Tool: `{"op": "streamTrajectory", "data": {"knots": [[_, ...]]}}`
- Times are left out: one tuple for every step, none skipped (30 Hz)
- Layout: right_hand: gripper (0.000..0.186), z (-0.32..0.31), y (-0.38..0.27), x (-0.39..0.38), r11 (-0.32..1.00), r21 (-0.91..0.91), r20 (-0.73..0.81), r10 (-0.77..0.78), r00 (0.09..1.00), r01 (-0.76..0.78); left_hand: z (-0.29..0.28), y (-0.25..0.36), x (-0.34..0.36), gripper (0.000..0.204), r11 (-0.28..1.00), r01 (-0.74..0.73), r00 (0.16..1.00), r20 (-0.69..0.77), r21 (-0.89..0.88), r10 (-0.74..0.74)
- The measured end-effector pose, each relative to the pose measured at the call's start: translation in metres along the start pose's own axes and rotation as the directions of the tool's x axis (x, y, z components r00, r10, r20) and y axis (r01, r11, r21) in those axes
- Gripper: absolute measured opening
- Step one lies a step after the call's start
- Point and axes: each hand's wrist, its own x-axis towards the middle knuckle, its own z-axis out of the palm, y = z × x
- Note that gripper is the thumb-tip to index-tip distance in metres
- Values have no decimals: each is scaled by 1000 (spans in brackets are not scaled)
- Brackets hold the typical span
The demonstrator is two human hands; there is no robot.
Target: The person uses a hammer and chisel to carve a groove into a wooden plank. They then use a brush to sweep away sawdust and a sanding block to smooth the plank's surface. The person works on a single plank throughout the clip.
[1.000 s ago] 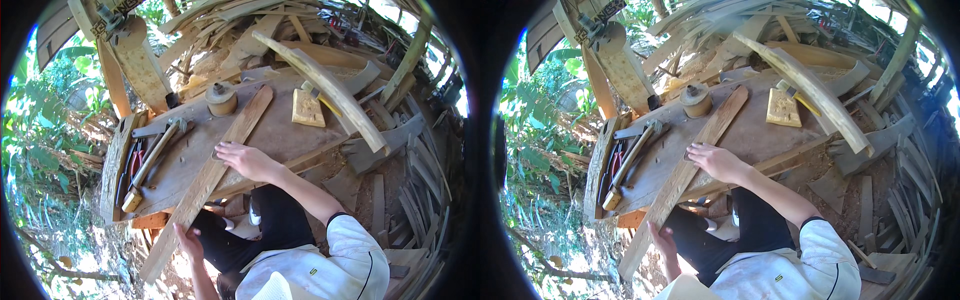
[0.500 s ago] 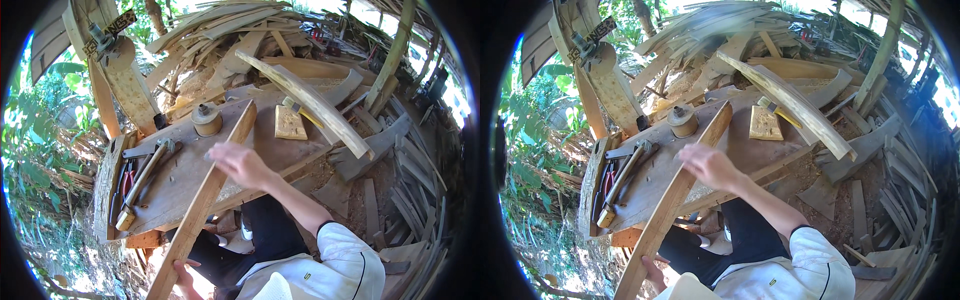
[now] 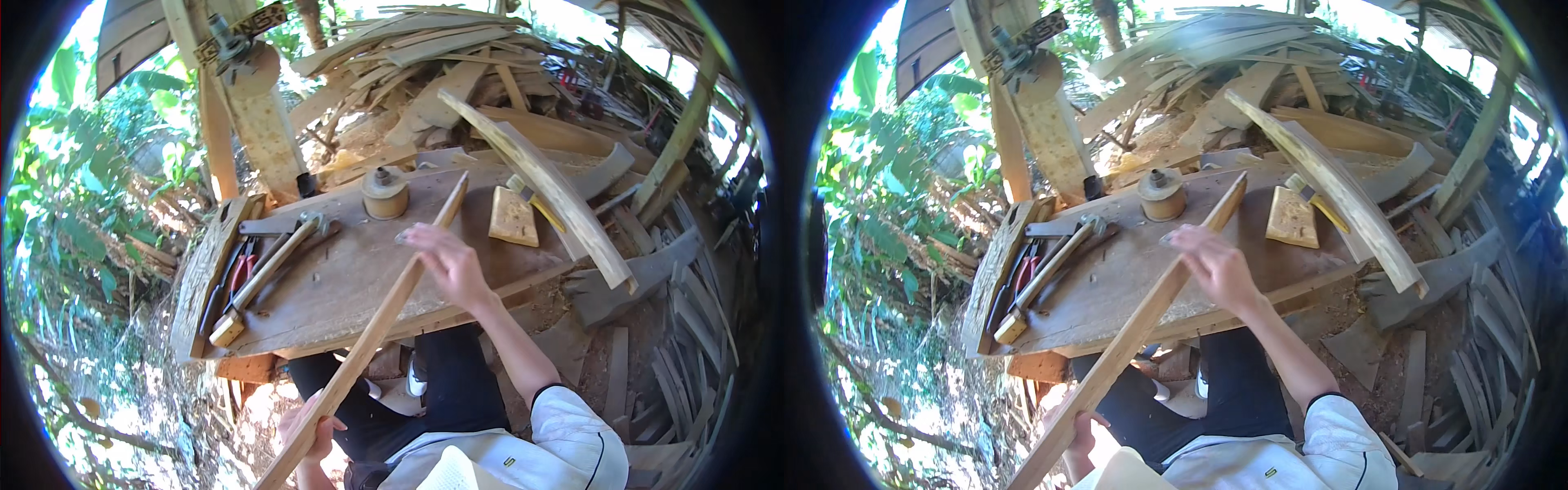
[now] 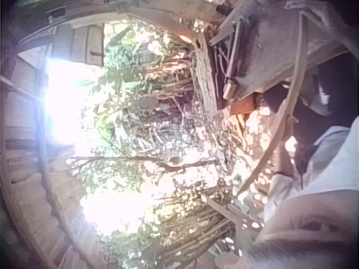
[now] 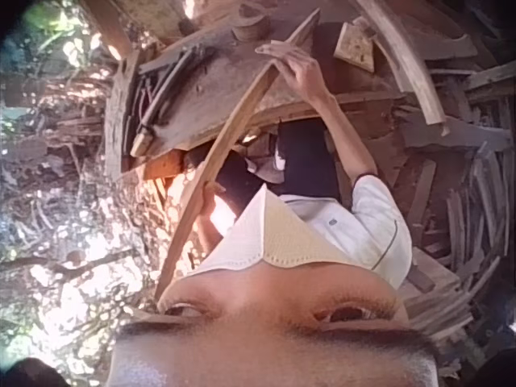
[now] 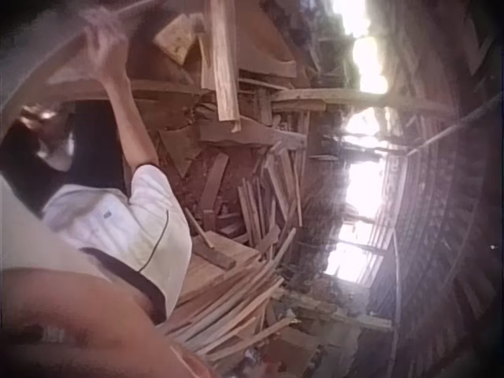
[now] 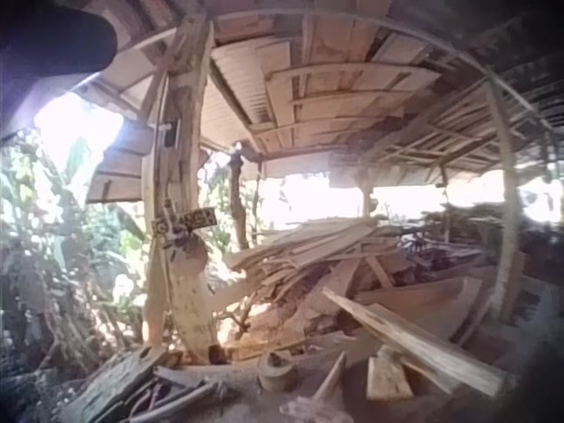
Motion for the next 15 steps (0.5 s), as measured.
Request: {"op": "streamTrajectory", "data": {"knots": [[30,1,1,-2,1000,-26,-19,17,1000,-18,1,1,2,39,1000,6,1000,3,-28,-5],[29,2,1,-3,992,-71,-18,104,994,-105,-1,2,4,39,1000,1,1000,14,-23,-1],[28,3,3,-4,997,-53,73,-54,996,58,-2,3,5,39,1000,0,999,40,-19,1],[29,3,2,-6,995,35,45,-98,994,96,-3,4,6,39,999,4,998,61,-40,-2],[29,3,2,-5,987,81,72,-141,987,135,-3,4,7,39,1000,-22,998,62,-9,23],[29,3,0,-4,973,93,134,-223,966,211,-3,5,7,38,999,-48,997,61,5,48],[30,2,-2,-1,992,69,39,-111,993,108,-3,6,7,38,998,-53,995,80,33,51],[29,1,-5,2,997,28,-7,-66,998,66,-2,6,7,36,992,-113,993,46,63,110],[29,0,-7,7,1000,-12,-52,27,998,-28,-2,7,7,36,993,-92,994,61,76,87],[29,-1,-9,11,989,-40,-92,136,986,-140,0,6,5,35,995,-78,997,24,57,77],[30,0,-15,13,998,30,-72,65,995,-63,1,7,3,35,999,-21,1000,-6,38,21],[30,0,-24,14,998,57,-25,-41,999,42,3,6,3,35,1000,13,999,-48,-11,-14],[30,-1,-30,16,988,101,-1,-118,993,118,3,7,3,35,997,47,995,-87,-62,-53],[31,0,-36,17,964,134,23,-235,972,230,4,7,4,35,1000,21,999,-48,-10,-21],[32,-1,-32,18,947,182,11,-272,962,266,3,8,6,35,999,-10,1000,-10,42,11]]}}
